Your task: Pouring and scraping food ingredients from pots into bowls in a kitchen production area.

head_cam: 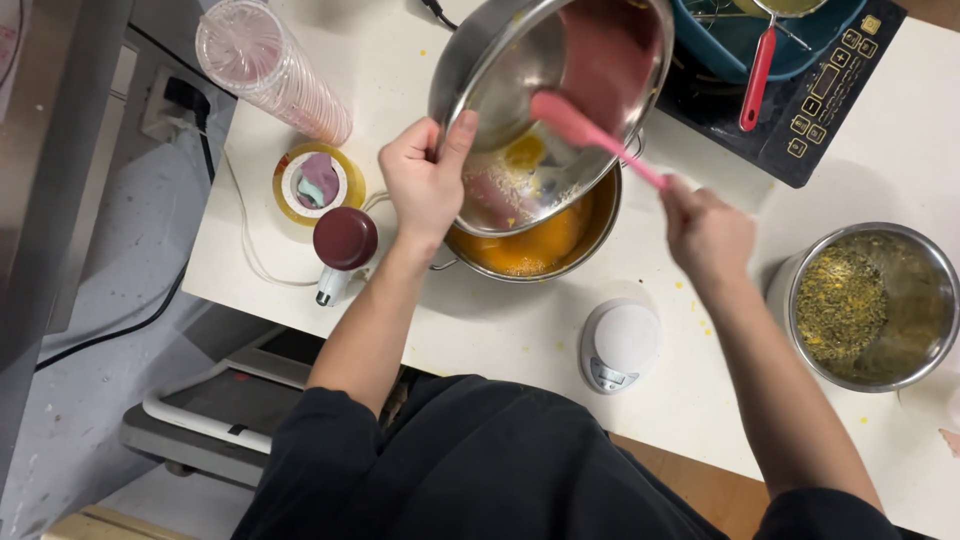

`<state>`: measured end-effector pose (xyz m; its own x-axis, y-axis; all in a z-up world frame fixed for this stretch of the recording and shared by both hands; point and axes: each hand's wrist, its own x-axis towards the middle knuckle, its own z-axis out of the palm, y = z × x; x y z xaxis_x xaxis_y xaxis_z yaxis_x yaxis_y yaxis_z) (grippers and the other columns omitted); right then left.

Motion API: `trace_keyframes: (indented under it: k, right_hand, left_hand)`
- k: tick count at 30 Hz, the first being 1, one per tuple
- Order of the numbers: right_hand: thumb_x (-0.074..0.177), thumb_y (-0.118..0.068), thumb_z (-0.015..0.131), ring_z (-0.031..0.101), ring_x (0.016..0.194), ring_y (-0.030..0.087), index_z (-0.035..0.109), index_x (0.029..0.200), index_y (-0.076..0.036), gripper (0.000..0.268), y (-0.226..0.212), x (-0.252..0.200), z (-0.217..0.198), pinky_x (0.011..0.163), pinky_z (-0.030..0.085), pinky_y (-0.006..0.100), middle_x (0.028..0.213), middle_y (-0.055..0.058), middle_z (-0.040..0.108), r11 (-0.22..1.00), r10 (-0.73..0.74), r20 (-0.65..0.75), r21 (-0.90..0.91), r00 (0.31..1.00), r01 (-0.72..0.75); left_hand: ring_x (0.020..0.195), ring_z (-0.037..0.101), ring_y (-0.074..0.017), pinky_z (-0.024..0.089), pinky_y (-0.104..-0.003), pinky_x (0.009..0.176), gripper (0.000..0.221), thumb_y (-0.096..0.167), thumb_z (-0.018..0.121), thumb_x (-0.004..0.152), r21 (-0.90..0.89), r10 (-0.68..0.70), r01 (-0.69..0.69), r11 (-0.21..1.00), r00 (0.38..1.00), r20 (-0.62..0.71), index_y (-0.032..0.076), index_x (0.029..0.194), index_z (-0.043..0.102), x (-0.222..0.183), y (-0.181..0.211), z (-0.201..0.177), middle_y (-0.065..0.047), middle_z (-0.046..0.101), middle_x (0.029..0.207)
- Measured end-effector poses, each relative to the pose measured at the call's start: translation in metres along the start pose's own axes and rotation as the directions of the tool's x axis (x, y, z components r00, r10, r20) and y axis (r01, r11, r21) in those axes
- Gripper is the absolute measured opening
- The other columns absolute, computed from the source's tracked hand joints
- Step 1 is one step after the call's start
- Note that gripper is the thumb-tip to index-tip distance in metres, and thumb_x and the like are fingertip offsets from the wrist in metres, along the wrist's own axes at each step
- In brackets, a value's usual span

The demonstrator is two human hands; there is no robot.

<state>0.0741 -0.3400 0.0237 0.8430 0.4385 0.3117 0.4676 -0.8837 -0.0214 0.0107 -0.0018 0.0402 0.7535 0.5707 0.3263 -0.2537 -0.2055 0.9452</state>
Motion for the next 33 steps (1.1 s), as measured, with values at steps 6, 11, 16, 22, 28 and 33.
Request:
trace_keyframes:
  k: [6,11,16,22,28,33]
  right_hand:
    - [0.104,-0.028,0.067,0.066,0.064,0.034,0.077,0.122,-0.017,0.022,-0.027,-0.030,0.035,0.059,0.051,0.045,0.077,0.013,0.069,0.935,0.045,0.114,0.346,0.992,-0.083]
    - [0.101,-0.026,0.069,0.069,0.067,0.030,0.076,0.124,-0.014,0.026,-0.003,-0.035,0.068,0.065,0.054,0.039,0.081,0.017,0.071,0.846,0.095,0.259,0.487,0.961,-0.215]
    - [0.103,-0.024,0.072,0.074,0.079,0.020,0.074,0.124,-0.011,0.025,0.026,-0.035,0.085,0.073,0.057,0.033,0.096,0.015,0.075,0.736,-0.008,0.190,0.666,0.982,-0.123]
    - [0.102,-0.022,0.070,0.065,0.067,0.018,0.077,0.121,-0.016,0.021,0.025,-0.029,0.042,0.064,0.052,0.032,0.082,0.010,0.072,0.750,-0.038,0.343,0.631,0.939,-0.200]
    - [0.100,-0.021,0.073,0.063,0.064,0.020,0.077,0.119,-0.017,0.019,0.023,-0.020,0.017,0.061,0.049,0.033,0.080,0.007,0.068,0.825,-0.114,0.175,0.565,0.978,-0.005]
    - [0.107,-0.019,0.074,0.062,0.063,0.022,0.078,0.121,-0.017,0.015,0.016,-0.018,0.023,0.058,0.048,0.037,0.081,0.005,0.068,0.956,-0.015,-0.044,0.292,0.999,0.027]
  left_hand:
    - [0.062,0.024,-0.0073,0.020,-0.029,0.053,0.062,0.034,0.078,0.098,-0.037,0.053,-0.052,0.998,0.998,0.023,0.006,0.065,0.033,-0.001,-0.011,0.010,0.006,0.028,0.061]
    - [0.061,0.026,-0.0084,0.021,-0.030,0.054,0.063,0.036,0.078,0.098,-0.090,0.125,-0.115,0.989,0.986,0.108,0.005,0.065,0.034,0.002,-0.026,0.009,0.005,0.031,0.061]
    - [0.060,0.031,-0.0108,0.023,-0.032,0.055,0.063,0.039,0.079,0.098,-0.153,0.233,-0.206,0.966,0.956,0.180,0.004,0.065,0.038,0.009,-0.030,0.000,0.002,0.036,0.061]
    - [0.056,0.031,-0.0169,0.022,-0.035,0.056,0.065,0.039,0.081,0.095,-0.067,0.390,-0.386,0.920,0.887,0.249,0.003,0.065,0.036,0.012,-0.027,-0.009,-0.003,0.032,0.060]
    - [0.050,0.039,-0.0238,0.029,-0.036,0.051,0.062,0.036,0.085,0.092,0.019,0.542,-0.577,0.817,0.778,0.317,0.006,0.061,0.040,0.007,-0.001,-0.015,-0.006,0.038,0.057]
    - [0.050,0.039,-0.0246,0.029,-0.037,0.051,0.061,0.034,0.087,0.089,0.049,0.528,-0.575,0.817,0.779,0.339,0.006,0.060,0.041,-0.003,0.005,-0.017,-0.006,0.038,0.056]
